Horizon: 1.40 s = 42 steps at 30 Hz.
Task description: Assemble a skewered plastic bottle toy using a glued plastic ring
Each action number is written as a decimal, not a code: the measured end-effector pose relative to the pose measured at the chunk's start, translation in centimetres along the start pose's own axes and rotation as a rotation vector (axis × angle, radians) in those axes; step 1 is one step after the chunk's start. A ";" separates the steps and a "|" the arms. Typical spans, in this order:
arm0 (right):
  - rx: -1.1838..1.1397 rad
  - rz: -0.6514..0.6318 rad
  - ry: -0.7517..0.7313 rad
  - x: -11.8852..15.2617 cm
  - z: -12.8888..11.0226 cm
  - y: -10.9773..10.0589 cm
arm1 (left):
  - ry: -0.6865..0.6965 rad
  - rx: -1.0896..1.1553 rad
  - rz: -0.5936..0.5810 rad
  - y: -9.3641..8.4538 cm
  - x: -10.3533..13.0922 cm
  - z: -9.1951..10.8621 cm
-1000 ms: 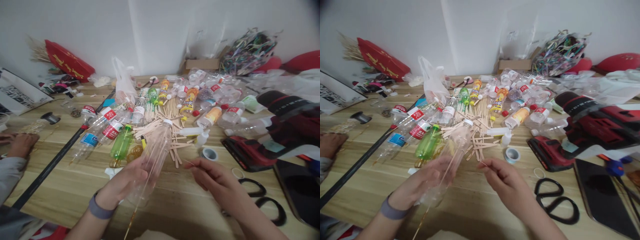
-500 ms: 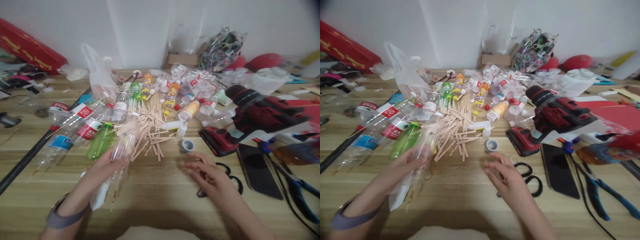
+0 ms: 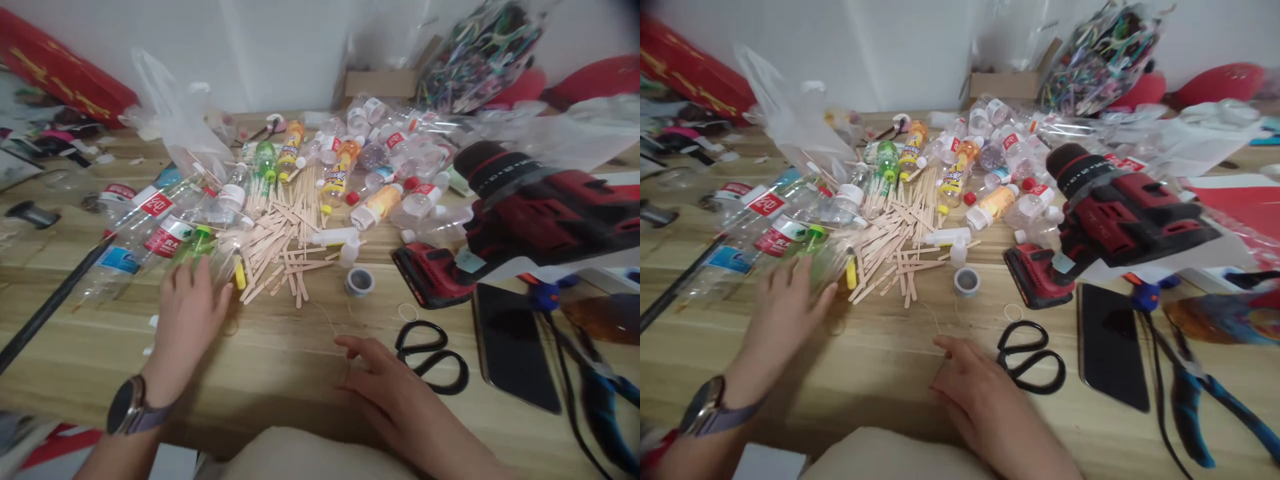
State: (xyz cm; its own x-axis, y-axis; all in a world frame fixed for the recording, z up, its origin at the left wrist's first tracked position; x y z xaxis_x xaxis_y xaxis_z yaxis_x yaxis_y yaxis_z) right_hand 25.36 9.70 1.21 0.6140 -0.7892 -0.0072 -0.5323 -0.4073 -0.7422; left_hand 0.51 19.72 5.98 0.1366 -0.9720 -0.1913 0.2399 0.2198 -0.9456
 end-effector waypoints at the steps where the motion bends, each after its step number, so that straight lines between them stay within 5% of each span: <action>1: 0.008 -0.001 -0.025 -0.4 -0.2 0.0 | 0.054 0.062 0.038 -0.5 1.2 1.3; 3: 0.035 -0.017 -0.069 -1.0 -0.5 0.2 | 0.227 0.272 -0.108 -0.1 4.1 5.0; 6: 0.078 -0.032 -0.090 -1.7 -0.8 0.4 | 0.431 0.562 -0.650 2.7 9.3 10.4; 9: 0.054 -0.015 -0.121 -2.0 -1.1 0.1 | 0.299 0.712 -0.792 4.0 10.8 11.7; 12: -0.003 -0.006 -0.183 -2.0 -1.4 -0.2 | 0.154 0.730 -0.867 5.1 10.8 10.9; 16: -0.007 0.070 -0.227 -2.0 -1.5 -0.5 | 0.048 0.682 -0.887 5.8 10.7 8.7; 23: -0.038 0.157 -0.161 -2.5 -1.1 0.1 | 0.056 0.544 -0.730 5.2 9.3 4.1; 29: 0.123 0.215 -0.149 -4.9 -1.9 0.6 | 0.132 0.403 -0.488 3.6 7.2 -0.7; 33: 0.235 0.138 -0.152 -6.6 -2.3 2.6 | 0.222 0.380 -0.337 2.1 6.4 -0.8; 35: 0.297 0.100 -0.178 -7.2 -2.7 3.4 | 0.224 0.438 -0.387 2.2 6.4 0.3; 40: 0.303 0.045 -0.215 -7.8 -2.9 3.9 | 0.121 0.515 -0.838 6.1 7.3 4.1; 42: 0.298 0.064 -0.202 -7.7 -2.5 3.8 | 0.120 0.521 -0.928 7.2 7.5 5.1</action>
State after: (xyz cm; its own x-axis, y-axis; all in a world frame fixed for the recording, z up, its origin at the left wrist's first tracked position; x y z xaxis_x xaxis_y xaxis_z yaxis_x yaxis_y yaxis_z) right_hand 17.18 13.04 0.11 0.7036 -0.6898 -0.1706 -0.3988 -0.1846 -0.8983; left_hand 8.14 14.48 -0.91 -0.3987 -0.7733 0.4930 0.5865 -0.6283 -0.5111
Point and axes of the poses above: each hand's wrist, its own x-axis away from the middle knuckle, its own y-axis out of the palm, z = x × y, the point moved 8 cm from there along -x, towards the middle knuckle, and after that the axes turned 7 degrees about -y, right-handed, at the moved point
